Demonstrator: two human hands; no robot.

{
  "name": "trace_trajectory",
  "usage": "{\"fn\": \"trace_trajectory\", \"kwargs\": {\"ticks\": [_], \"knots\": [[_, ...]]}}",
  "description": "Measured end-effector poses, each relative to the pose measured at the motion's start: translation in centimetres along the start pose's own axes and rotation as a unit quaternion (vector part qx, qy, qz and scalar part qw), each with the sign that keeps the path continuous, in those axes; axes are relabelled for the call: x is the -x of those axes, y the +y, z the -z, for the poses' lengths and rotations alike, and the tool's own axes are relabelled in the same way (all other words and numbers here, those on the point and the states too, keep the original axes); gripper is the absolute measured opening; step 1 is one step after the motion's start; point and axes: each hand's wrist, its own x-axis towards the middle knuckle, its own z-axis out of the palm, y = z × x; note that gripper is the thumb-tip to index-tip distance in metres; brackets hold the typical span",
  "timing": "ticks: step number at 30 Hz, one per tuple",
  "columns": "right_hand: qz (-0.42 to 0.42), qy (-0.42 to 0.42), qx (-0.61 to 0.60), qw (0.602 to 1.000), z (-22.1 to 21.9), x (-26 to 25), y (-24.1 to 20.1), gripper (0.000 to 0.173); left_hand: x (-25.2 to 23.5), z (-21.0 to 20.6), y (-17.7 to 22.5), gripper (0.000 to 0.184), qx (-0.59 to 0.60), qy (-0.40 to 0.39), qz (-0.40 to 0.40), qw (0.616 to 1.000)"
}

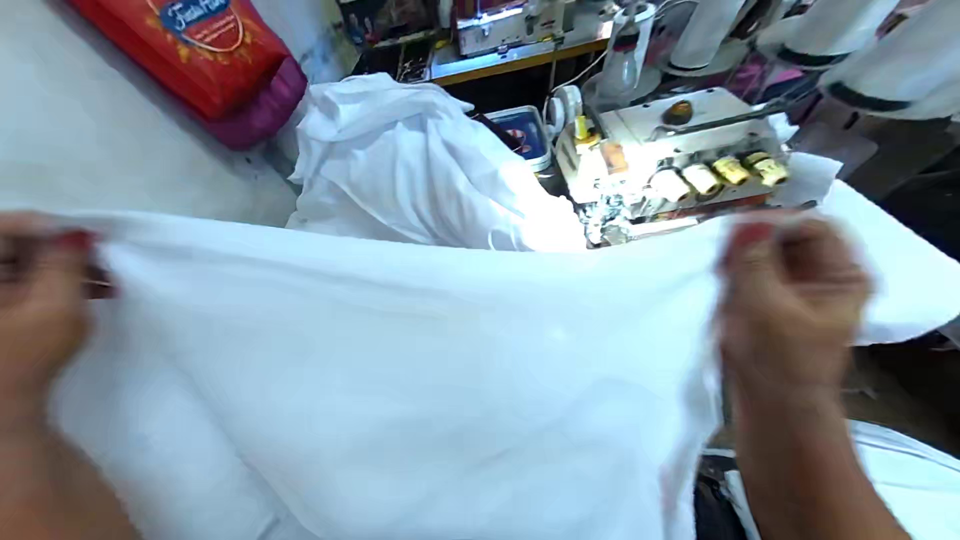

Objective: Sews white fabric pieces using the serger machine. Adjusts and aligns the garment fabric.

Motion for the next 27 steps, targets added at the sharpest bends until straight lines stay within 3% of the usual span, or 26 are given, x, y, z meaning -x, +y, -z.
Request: {"fn": "trace_trajectory", "kwargs": {"ticks": [3, 5, 6, 8, 9, 11, 13, 15, 18, 22, 27], "knots": [[-0.089, 0.024, 0.046, 0.995, -2.1, 2.2, 5.9, 0.009, -1.6, -8.4, 1.1, 0.033, -0.098, -0.133, 0.074, 0.984], [-0.126, 0.015, 0.106, 0.986, -3.1, 2.8, 8.4, 0.017, -2.0, -13.1, 4.5, 0.044, -0.110, -0.182, 0.094, 0.973], [-0.122, 0.012, 0.127, 0.984, -3.5, 2.8, 9.2, 0.018, -1.7, -15.2, 7.3, 0.044, -0.089, -0.159, 0.058, 0.982], [-0.106, 0.013, 0.145, 0.984, -4.0, 3.2, 10.0, 0.017, 0.3, -19.4, 13.2, 0.033, -0.003, -0.060, -0.111, 0.992], [-0.100, 0.014, 0.147, 0.984, -4.2, 3.3, 10.3, 0.017, 1.6, -21.3, 16.4, 0.029, 0.064, -0.037, -0.203, 0.976], [-0.090, 0.016, 0.143, 0.985, -4.3, 3.9, 11.0, 0.017, 3.4, -24.5, 21.7, 0.027, 0.171, -0.086, -0.322, 0.927], [-0.075, 0.022, 0.136, 0.988, -4.3, 4.2, 11.5, 0.017, 3.3, -27.9, 23.2, 0.031, 0.135, -0.111, -0.353, 0.919], [-0.073, 0.032, 0.120, 0.990, -4.3, 4.3, 11.8, 0.015, 1.5, -31.4, 21.0, 0.033, 0.066, -0.133, -0.319, 0.936], [-0.096, 0.038, 0.109, 0.989, -4.2, 4.0, 11.7, 0.013, -1.6, -32.9, 18.3, 0.041, 0.072, -0.231, -0.240, 0.940], [-0.078, 0.037, 0.109, 0.990, -4.1, 3.6, 11.9, 0.013, 0.7, -30.2, 21.8, 0.024, 0.133, -0.116, -0.241, 0.954], [0.000, 0.040, 0.049, 0.998, -4.2, 4.1, 11.3, 0.009, 4.1, -30.4, 24.0, 0.028, 0.287, -0.190, -0.206, 0.916]]}}
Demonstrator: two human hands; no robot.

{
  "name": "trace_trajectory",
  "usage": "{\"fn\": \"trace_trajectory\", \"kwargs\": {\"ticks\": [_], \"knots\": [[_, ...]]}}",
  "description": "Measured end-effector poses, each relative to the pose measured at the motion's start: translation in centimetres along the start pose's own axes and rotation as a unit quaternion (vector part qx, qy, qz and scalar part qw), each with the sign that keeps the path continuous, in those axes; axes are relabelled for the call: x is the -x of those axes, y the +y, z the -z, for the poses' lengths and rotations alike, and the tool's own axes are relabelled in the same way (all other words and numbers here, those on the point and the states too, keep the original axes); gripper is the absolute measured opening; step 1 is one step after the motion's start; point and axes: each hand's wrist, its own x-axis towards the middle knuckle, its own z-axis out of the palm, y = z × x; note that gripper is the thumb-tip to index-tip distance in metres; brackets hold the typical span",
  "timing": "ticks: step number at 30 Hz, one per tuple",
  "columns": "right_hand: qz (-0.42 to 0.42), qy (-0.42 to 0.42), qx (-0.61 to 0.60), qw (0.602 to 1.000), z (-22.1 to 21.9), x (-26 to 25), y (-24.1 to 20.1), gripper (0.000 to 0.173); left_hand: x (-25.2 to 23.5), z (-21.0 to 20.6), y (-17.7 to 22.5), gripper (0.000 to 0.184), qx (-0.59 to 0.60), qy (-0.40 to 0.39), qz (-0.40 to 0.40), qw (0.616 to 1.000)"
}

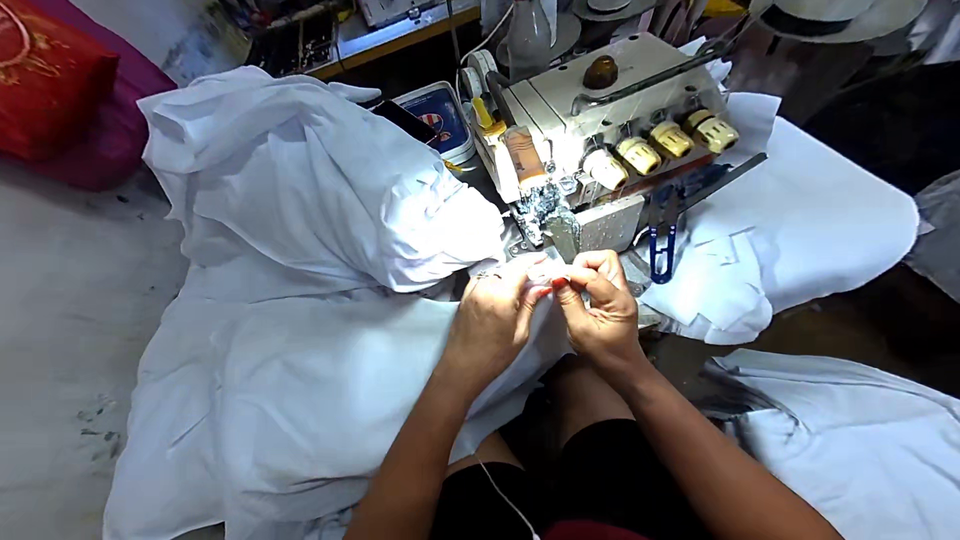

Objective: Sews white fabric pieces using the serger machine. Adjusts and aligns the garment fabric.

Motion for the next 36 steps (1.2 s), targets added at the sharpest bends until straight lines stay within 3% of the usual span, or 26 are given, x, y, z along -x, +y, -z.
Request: {"fn": "trace_trajectory", "kwargs": {"ticks": [2, 5, 9, 12, 15, 20, 26, 29, 32, 36], "knots": [[-0.041, -0.015, -0.031, 0.999, 0.0, 0.9, -0.2, 0.015, -0.5, 0.1, -0.3, 0.022, 0.023, 0.001, 0.038, 0.999], [-0.189, -0.061, -0.096, 0.975, 0.4, 2.8, -0.6, 0.037, -1.8, 0.5, -1.1, 0.024, -0.008, -0.009, 0.078, 0.997], [-0.302, -0.058, -0.133, 0.942, 0.8, 3.7, -1.1, 0.023, -2.8, 0.2, -2.7, 0.014, -0.087, -0.004, 0.054, 0.995], [-0.317, -0.056, -0.138, 0.937, 1.1, 3.7, -1.4, 0.014, -2.1, -0.4, -1.4, 0.016, -0.208, 0.008, 0.008, 0.978], [-0.308, -0.053, -0.130, 0.941, 1.3, 3.9, -2.0, 0.009, -0.2, -1.7, 0.9, 0.029, -0.273, -0.014, 0.026, 0.962], [-0.301, -0.020, -0.130, 0.944, 1.2, 4.8, -2.5, 0.009, 1.1, -3.3, 1.0, 0.039, -0.256, -0.024, 0.024, 0.966], [-0.269, 0.022, -0.123, 0.955, 0.7, 3.3, -1.4, 0.011, -0.7, -3.9, -0.6, 0.042, -0.227, -0.017, 0.014, 0.974], [-0.285, -0.054, -0.137, 0.947, 1.4, 4.5, -1.3, 0.025, -0.4, -3.1, -1.2, 0.044, -0.192, -0.032, 0.012, 0.981], [-0.345, -0.165, -0.120, 0.916, 3.7, 7.8, -1.3, 0.018, 1.2, -2.9, -1.2, 0.050, -0.185, -0.078, 0.004, 0.980], [-0.387, -0.264, -0.092, 0.879, 6.0, 11.8, 0.0, 0.021, 5.0, -2.4, -0.1, 0.049, -0.167, -0.026, -0.005, 0.986]]}}
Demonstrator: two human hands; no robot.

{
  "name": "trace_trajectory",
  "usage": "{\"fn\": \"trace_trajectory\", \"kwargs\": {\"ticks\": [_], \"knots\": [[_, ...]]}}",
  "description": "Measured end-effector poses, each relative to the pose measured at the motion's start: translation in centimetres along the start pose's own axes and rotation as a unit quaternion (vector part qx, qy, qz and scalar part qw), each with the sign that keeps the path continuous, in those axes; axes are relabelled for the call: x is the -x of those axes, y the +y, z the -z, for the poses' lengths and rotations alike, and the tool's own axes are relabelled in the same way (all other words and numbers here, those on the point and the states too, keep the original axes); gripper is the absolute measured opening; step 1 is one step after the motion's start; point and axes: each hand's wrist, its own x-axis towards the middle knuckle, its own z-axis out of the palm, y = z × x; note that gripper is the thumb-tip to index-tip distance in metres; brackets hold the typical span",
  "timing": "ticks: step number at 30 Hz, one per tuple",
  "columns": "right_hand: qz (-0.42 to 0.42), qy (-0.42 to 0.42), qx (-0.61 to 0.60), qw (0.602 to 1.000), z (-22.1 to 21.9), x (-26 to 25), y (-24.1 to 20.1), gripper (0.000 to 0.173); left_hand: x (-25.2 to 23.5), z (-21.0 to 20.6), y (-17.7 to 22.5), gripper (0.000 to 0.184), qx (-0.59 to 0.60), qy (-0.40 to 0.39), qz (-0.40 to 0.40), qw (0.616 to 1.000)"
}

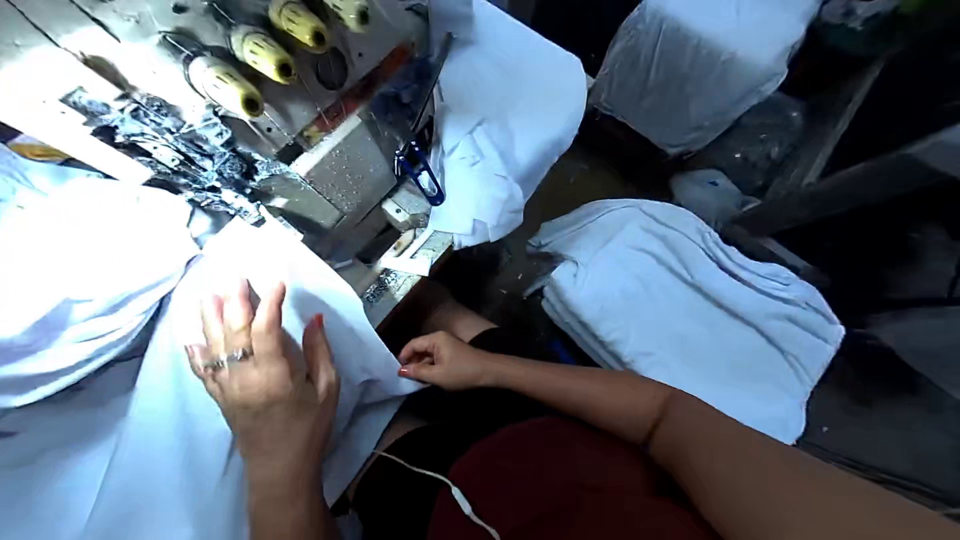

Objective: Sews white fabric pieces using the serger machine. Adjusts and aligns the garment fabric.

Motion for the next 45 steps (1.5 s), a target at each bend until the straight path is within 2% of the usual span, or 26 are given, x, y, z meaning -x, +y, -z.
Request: {"fn": "trace_trajectory", "kwargs": {"ticks": [3, 6, 11, 14, 17, 20, 22, 25, 28, 30, 33, 35, 37, 39, 41, 42, 45], "knots": [[-0.092, 0.002, 0.069, 0.993, 0.7, 1.1, 1.3, 0.032, 4.1, 1.3, 1.6, 0.041, 0.035, 0.024, 0.014, 0.999], [-0.150, -0.033, 0.157, 0.976, 1.2, 0.5, 2.3, 0.045, 9.1, 3.0, 1.5, 0.030, 0.056, 0.043, 0.072, 0.995], [-0.134, -0.121, 0.288, 0.941, 0.8, -0.8, 4.0, 0.035, 19.2, 6.5, -0.1, 0.025, 0.037, 0.097, 0.228, 0.968], [-0.131, -0.151, 0.336, 0.920, 0.2, -1.2, 4.4, 0.035, 25.7, 9.4, -0.9, 0.029, -0.022, 0.089, 0.342, 0.935], [-0.085, -0.157, 0.364, 0.914, 0.4, -1.1, 5.0, 0.033, 31.7, 11.9, -0.9, 0.034, -0.076, 0.053, 0.499, 0.862], [-0.035, -0.180, 0.378, 0.907, 0.9, -0.8, 5.7, 0.033, 36.5, 14.0, 0.7, 0.038, -0.079, 0.030, 0.657, 0.749], [-0.015, -0.188, 0.383, 0.904, 1.0, -0.8, 6.1, 0.033, 39.7, 13.9, 1.6, 0.039, -0.086, 0.030, 0.708, 0.701], [-0.009, -0.177, 0.388, 0.905, 0.7, -0.6, 5.8, 0.032, 41.5, 12.7, 3.6, 0.037, -0.072, 0.007, 0.732, 0.678], [-0.002, -0.178, 0.396, 0.901, 0.2, -0.4, 5.8, 0.031, 40.7, 10.3, 5.1, 0.032, -0.070, 0.005, 0.711, 0.700], [0.000, -0.176, 0.395, 0.902, 0.0, -0.5, 6.0, 0.030, 40.0, 9.2, 4.7, 0.030, -0.060, -0.036, 0.713, 0.698], [0.005, -0.173, 0.400, 0.900, 0.0, -0.5, 6.2, 0.029, 41.5, 8.2, 2.5, 0.052, -0.043, -0.120, 0.734, 0.667], [0.005, -0.171, 0.406, 0.898, 0.1, -0.4, 6.1, 0.029, 44.3, 6.5, 1.6, 0.047, -0.058, -0.075, 0.706, 0.701], [0.003, -0.167, 0.404, 0.900, 0.2, -0.4, 6.1, 0.029, 46.4, 5.1, 1.1, 0.033, -0.077, 0.015, 0.659, 0.748], [0.000, -0.166, 0.404, 0.900, 0.1, -0.4, 6.2, 0.029, 46.9, 4.4, 1.2, 0.025, -0.080, 0.062, 0.638, 0.763], [0.003, -0.162, 0.392, 0.905, 0.1, -0.5, 6.2, 0.029, 46.7, 4.2, 1.1, 0.025, -0.093, 0.101, 0.626, 0.768], [0.009, -0.159, 0.377, 0.912, 0.2, -0.4, 6.1, 0.029, 46.2, 4.7, 1.0, 0.027, -0.097, 0.119, 0.633, 0.759], [0.044, -0.159, 0.340, 0.926, -0.1, -0.1, 4.0, 0.033, 42.8, 9.8, 0.8, 0.035, -0.031, 0.154, 0.724, 0.671]]}}
